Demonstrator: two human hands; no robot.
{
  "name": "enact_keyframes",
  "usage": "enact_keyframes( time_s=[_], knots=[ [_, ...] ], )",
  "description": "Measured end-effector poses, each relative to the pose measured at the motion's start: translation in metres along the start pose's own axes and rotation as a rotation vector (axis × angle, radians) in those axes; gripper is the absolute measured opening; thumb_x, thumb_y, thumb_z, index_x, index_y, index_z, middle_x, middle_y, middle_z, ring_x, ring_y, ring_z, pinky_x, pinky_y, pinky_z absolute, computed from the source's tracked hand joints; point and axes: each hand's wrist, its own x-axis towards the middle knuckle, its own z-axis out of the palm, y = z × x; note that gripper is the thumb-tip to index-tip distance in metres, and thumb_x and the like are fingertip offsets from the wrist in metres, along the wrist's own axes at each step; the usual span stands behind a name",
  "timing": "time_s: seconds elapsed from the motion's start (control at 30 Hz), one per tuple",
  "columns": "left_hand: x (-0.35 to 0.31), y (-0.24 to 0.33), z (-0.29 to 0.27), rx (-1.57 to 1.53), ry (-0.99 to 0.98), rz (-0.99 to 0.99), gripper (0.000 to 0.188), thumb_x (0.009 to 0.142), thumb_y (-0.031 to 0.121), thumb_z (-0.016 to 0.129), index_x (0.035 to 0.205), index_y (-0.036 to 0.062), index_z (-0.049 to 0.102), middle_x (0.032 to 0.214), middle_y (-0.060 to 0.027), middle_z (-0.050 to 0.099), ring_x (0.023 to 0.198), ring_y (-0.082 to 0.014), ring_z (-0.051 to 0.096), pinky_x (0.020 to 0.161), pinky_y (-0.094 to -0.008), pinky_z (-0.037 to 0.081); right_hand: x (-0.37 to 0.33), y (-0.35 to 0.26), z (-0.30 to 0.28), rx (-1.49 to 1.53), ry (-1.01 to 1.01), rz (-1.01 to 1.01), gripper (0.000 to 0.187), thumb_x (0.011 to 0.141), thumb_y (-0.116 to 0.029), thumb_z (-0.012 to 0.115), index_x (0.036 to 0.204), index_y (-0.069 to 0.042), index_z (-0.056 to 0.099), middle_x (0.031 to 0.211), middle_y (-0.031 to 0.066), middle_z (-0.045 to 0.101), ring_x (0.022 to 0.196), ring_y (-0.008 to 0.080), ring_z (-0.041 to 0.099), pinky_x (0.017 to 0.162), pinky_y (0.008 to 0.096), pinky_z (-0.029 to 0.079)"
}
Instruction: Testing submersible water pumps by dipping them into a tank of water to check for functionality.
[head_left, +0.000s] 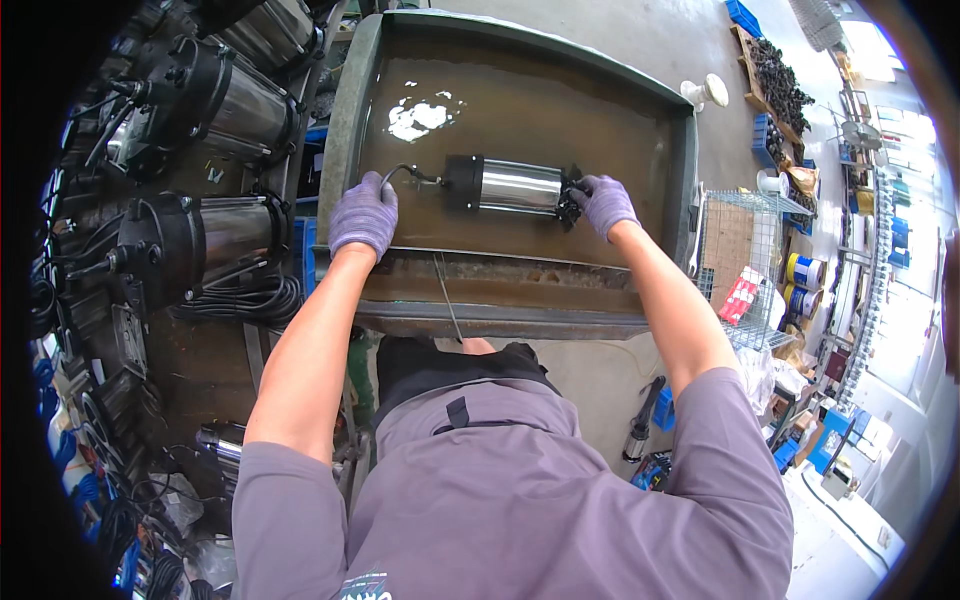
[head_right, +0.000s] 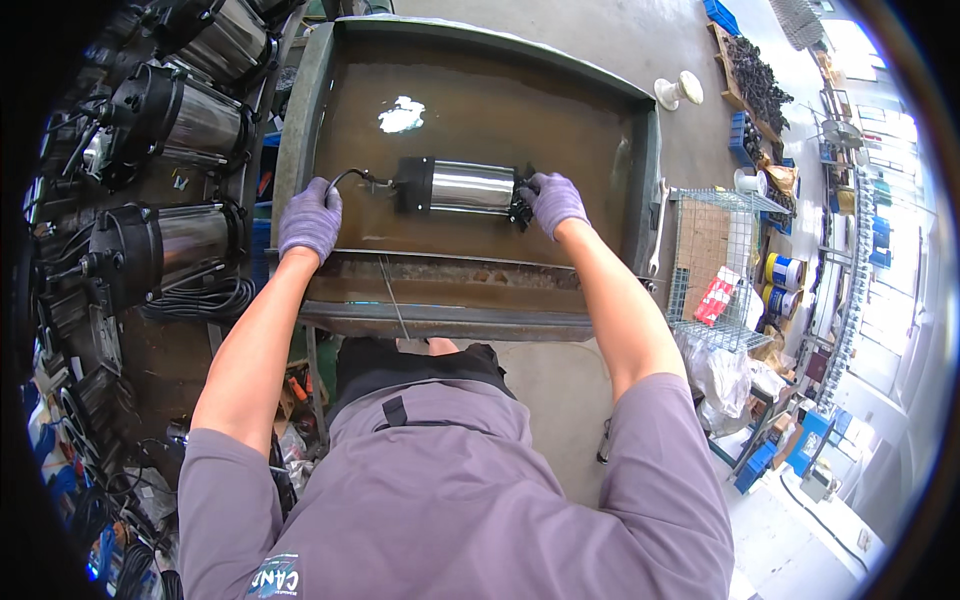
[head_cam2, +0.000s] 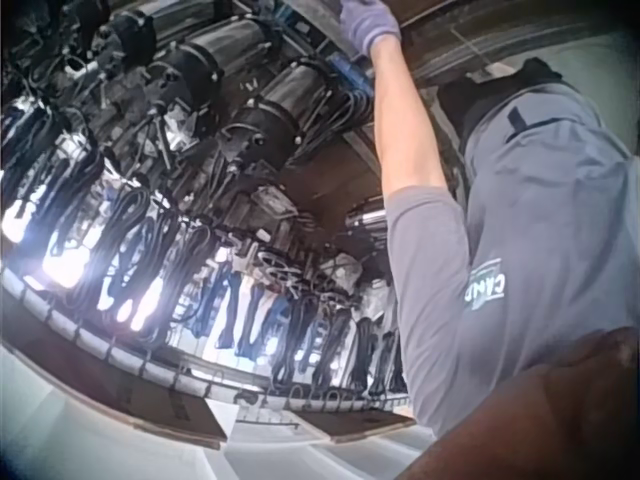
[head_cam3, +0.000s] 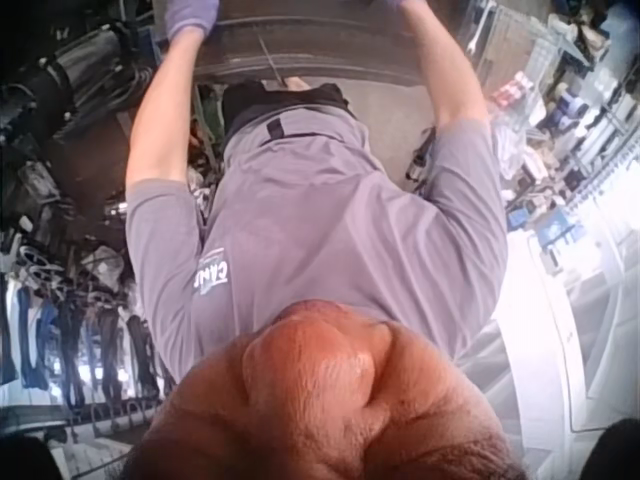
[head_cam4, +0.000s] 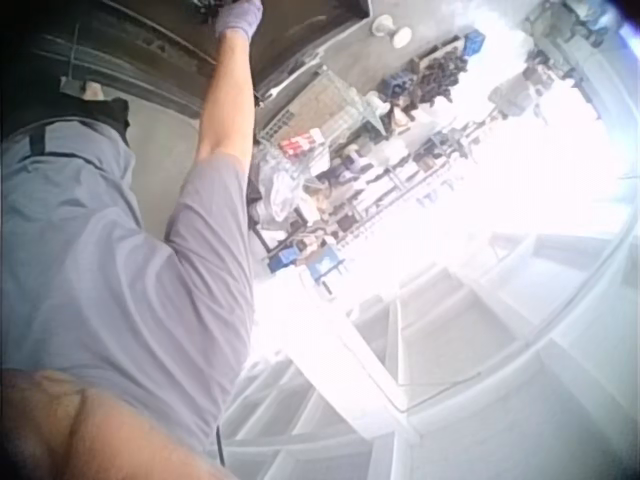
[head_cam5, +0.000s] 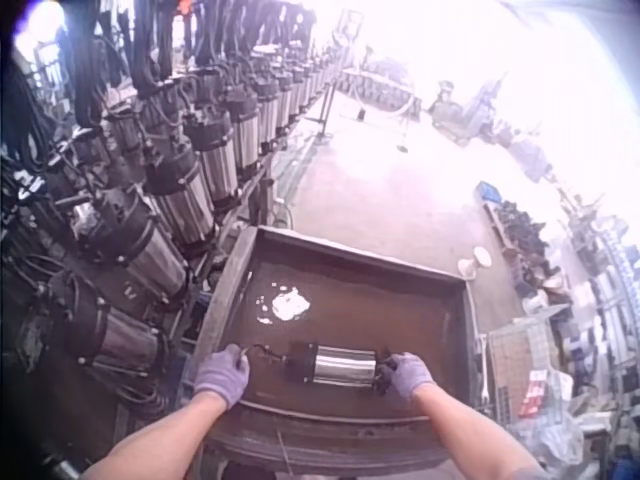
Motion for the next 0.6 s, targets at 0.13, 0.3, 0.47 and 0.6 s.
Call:
enact_keyframes(
  time_s=[0.13,0.3,0.47,0.6],
  knots=[
    [-0.006,-0.007,0.004,-0.010,0.016,0.012,0.029,0.103,0.035,0.052,0.109,0.0098,0.064,0.100,-0.0253,0.073,0.098,-0.0480,0.069,0.087,-0.0582,0.054,0.005,-0.009,-0.009,-0.039,-0.051,0.010,0.027,0.097,-0.033,0.069,0.112,-0.012,0.075,0.108,0.0216,0.072,0.106,0.0406,0.068,0.094,0.0496,0.054],
    [0.003,-0.004,0.004,-0.015,0.019,0.009,0.028,0.103,0.035,0.053,0.108,0.0100,0.064,0.099,-0.0269,0.072,0.098,-0.0487,0.068,0.086,-0.0594,0.053,0.003,-0.004,-0.003,-0.066,-0.056,0.002,0.028,0.097,-0.034,0.069,0.114,-0.012,0.075,0.111,0.0209,0.072,0.108,0.0405,0.067,0.095,0.0496,0.054],
    [-0.001,-0.002,0.002,-0.014,0.030,0.002,0.027,0.102,0.035,0.054,0.107,0.0100,0.063,0.098,-0.0271,0.072,0.098,-0.0495,0.068,0.085,-0.0602,0.052,0.002,-0.003,-0.005,-0.013,-0.027,0.015,0.032,0.097,-0.037,0.068,0.117,-0.013,0.074,0.111,0.0223,0.070,0.108,0.0418,0.066,0.097,0.0497,0.053],
    [0.000,-0.004,0.006,-0.008,0.025,0.009,0.026,0.102,0.035,0.054,0.108,0.0106,0.064,0.098,-0.0265,0.072,0.098,-0.0495,0.068,0.085,-0.0602,0.052,0.002,0.003,0.002,-0.038,-0.028,0.001,0.032,0.098,-0.037,0.068,0.117,-0.013,0.074,0.112,0.0222,0.070,0.109,0.0415,0.066,0.097,0.0495,0.053]
  ],
)
